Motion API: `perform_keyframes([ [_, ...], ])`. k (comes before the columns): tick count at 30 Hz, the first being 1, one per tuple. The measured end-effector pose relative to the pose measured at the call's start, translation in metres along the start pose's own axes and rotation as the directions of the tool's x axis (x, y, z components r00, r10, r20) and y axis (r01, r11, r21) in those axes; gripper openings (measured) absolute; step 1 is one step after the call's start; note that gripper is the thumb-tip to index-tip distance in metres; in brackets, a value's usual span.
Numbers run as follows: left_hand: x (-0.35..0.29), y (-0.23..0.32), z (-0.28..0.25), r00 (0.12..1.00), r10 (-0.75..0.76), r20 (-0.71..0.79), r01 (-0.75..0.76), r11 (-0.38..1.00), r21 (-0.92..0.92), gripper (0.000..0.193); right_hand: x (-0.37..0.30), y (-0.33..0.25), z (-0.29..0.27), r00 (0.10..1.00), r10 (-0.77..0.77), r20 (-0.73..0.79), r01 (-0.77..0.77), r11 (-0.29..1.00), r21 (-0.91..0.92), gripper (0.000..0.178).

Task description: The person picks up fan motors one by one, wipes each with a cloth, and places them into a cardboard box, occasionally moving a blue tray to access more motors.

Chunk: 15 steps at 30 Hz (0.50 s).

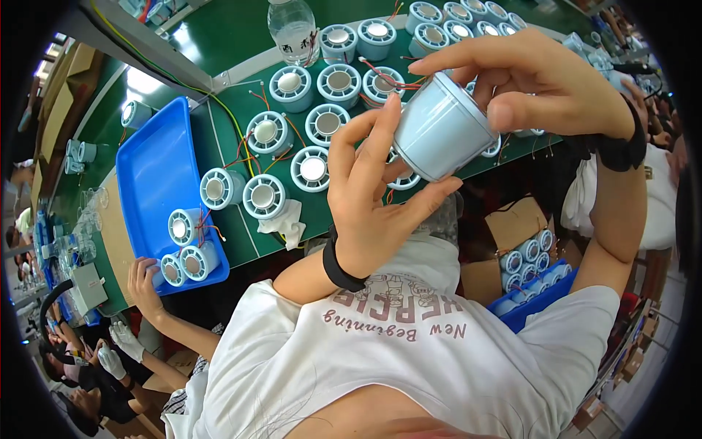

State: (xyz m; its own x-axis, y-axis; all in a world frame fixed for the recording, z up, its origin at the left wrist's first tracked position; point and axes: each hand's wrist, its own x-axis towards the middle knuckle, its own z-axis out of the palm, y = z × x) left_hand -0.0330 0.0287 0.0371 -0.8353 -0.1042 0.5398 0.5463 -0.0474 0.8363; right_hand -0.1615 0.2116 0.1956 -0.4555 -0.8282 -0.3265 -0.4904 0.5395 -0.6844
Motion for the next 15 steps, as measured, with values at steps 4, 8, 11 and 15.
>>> perform_keyframes([
  [4,-0.001,0.000,-0.004,0.986,-0.147,0.084,0.163,0.953,-0.254,0.083,-0.005,-0.002,0.008,0.993,-0.113,-0.028,0.111,0.992,-0.068,0.074],
  [8,-0.002,-0.003,-0.002,0.926,-0.344,0.154,0.376,0.807,-0.455,0.075,0.015,0.017,0.015,0.941,-0.338,-0.034,0.325,0.925,-0.199,0.079],
  [11,-0.001,-0.005,0.001,0.946,-0.316,0.075,0.319,0.858,-0.404,0.070,0.030,0.037,-0.013,0.963,-0.256,-0.080,0.212,0.909,-0.360,0.089],
  [15,0.006,-0.005,0.000,0.961,-0.196,0.194,0.195,0.980,0.024,0.064,0.059,0.051,-0.046,0.921,-0.046,-0.387,-0.186,0.820,-0.541,0.065],
])
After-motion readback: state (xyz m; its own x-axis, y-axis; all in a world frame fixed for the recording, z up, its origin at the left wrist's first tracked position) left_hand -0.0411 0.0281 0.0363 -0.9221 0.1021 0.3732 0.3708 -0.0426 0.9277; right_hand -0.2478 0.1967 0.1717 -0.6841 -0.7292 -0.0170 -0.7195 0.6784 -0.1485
